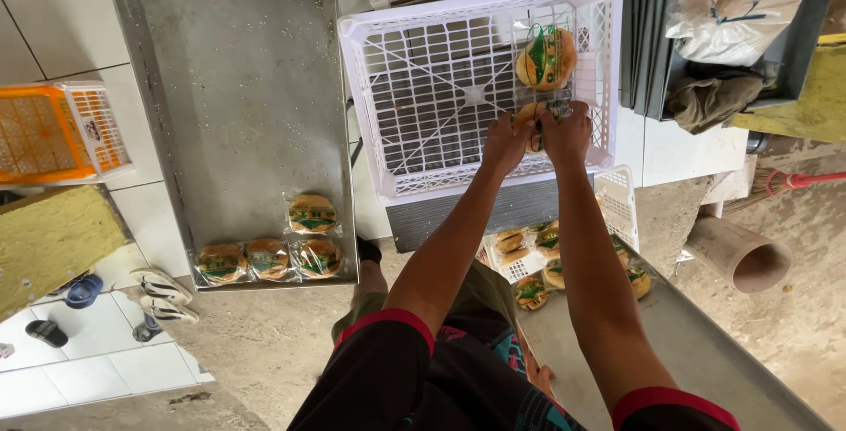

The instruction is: The person transfers individually wrapped buns from a white plastic crate onto a metal tray, arranging them in neat rows. The person then moves the empty crate aside and continues to arrange additional wrapped buns from a second crate onto the same tray.

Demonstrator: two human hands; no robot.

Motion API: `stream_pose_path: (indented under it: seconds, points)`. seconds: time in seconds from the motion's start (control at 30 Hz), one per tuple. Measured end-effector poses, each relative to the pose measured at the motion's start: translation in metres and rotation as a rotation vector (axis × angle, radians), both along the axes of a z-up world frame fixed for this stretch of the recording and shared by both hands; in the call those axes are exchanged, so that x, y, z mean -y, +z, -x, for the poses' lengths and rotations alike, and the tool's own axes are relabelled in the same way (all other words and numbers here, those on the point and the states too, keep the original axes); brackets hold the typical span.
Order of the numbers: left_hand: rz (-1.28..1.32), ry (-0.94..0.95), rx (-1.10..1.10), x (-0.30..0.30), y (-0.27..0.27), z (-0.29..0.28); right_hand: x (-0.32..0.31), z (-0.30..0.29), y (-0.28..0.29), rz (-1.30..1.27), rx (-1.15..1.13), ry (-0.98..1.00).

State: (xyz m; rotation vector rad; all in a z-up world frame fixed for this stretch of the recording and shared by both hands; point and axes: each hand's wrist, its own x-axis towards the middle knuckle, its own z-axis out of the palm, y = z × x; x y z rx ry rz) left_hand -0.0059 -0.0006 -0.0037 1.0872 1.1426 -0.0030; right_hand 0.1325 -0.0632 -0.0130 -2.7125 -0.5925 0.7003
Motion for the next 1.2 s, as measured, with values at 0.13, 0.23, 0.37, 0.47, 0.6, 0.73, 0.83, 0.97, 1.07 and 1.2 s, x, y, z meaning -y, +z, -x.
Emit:
stream_pose_path:
  seconds: [0.13,0.23,0.37,0.47,0.6,0.73,0.83,0.97,1.07,1.2]
  points:
    - [-0.003,-0.002,-0.025,0.015,-0.045,-0.002,-0.002,0.004,0.012,0.015,-0.011,-0.015]
    - [-0.088,0.034,-0.002,0.006,-0.016,0.007,-0.007,0.009,0.028,0.000,-0.101,-0.061]
    - [-0.159,0.106,0.022,0.002,0.008,0.019,-0.004,0.010,0.027,-0.007,-0.144,-0.116]
    - [-0.177,0.129,0.052,0.002,0.035,0.035,-0.007,0.027,0.046,-0.051,-0.156,-0.146]
    - [-0.325,0.225,0.092,0.010,0.056,0.061,-0.009,0.050,0.071,-0.156,-0.150,-0.117]
    - [-0.426,0.341,0.143,0.011,0.079,0.097,-0.020,0.096,0.111,-0.282,-0.160,-0.044]
    - [-0.485,0.422,0.154,0.007,0.102,0.138,-0.029,0.136,0.136,-0.439,-0.212,0.022]
    - [-0.562,0.574,0.153,0.003,0.113,0.203,-0.045,0.196,0.159,-0.512,-0.227,0.159]
    - [-0.579,0.681,0.173,0.005,0.109,0.257,-0.053,0.242,0.166,-0.559,-0.278,0.236]
    - [-0.542,0.811,0.178,0.014,0.115,0.340,-0.069,0.323,0.191,-0.534,-0.351,0.352]
